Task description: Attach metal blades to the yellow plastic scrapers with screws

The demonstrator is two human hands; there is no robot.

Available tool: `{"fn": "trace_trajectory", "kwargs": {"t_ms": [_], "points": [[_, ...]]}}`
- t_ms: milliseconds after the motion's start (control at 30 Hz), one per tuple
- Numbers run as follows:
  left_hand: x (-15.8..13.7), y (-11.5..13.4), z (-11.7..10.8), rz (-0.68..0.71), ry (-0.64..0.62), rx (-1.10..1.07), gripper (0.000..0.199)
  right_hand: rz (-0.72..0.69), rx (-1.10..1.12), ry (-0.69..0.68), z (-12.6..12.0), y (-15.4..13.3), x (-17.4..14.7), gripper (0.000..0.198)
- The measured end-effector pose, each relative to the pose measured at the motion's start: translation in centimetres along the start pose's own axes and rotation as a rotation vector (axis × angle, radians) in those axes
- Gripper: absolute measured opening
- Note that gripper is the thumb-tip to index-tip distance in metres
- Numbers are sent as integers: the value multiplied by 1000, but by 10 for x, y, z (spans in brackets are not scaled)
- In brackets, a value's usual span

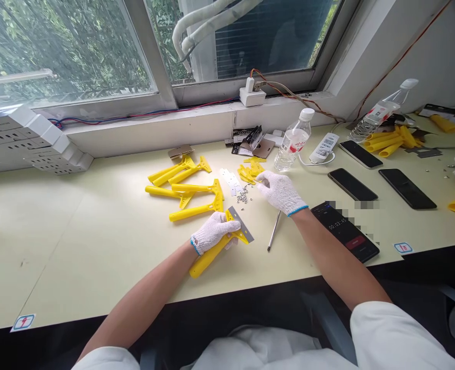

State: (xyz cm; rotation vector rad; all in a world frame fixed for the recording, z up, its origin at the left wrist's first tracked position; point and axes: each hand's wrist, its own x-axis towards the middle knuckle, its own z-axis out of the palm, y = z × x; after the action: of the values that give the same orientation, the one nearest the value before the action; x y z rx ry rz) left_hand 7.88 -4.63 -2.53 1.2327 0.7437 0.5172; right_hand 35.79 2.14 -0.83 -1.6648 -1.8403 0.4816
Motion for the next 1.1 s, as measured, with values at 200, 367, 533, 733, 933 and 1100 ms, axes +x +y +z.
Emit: {"fn": "trace_trajectory", "kwargs": {"t_ms": [200,367,533,733,933,1100], "points": [[-1,2,2,-4,29,32,43,-92,-386,95,15,41,20,51],[-3,15,11,-33,41,96,46,44,-479,15,12,55,31,56],[-4,17,12,-34,51,162,51,83,-506,-44,8,61,40,51],[-2,14,9,-52,42,171,50,120,-578,-59,8,52,39,45],[-2,13,11,-35,53,134,47,100,-526,138,2,43,34,39],[-1,11,11,-26,57,129,47,-60,-160,322,-4,11,12,28]]}}
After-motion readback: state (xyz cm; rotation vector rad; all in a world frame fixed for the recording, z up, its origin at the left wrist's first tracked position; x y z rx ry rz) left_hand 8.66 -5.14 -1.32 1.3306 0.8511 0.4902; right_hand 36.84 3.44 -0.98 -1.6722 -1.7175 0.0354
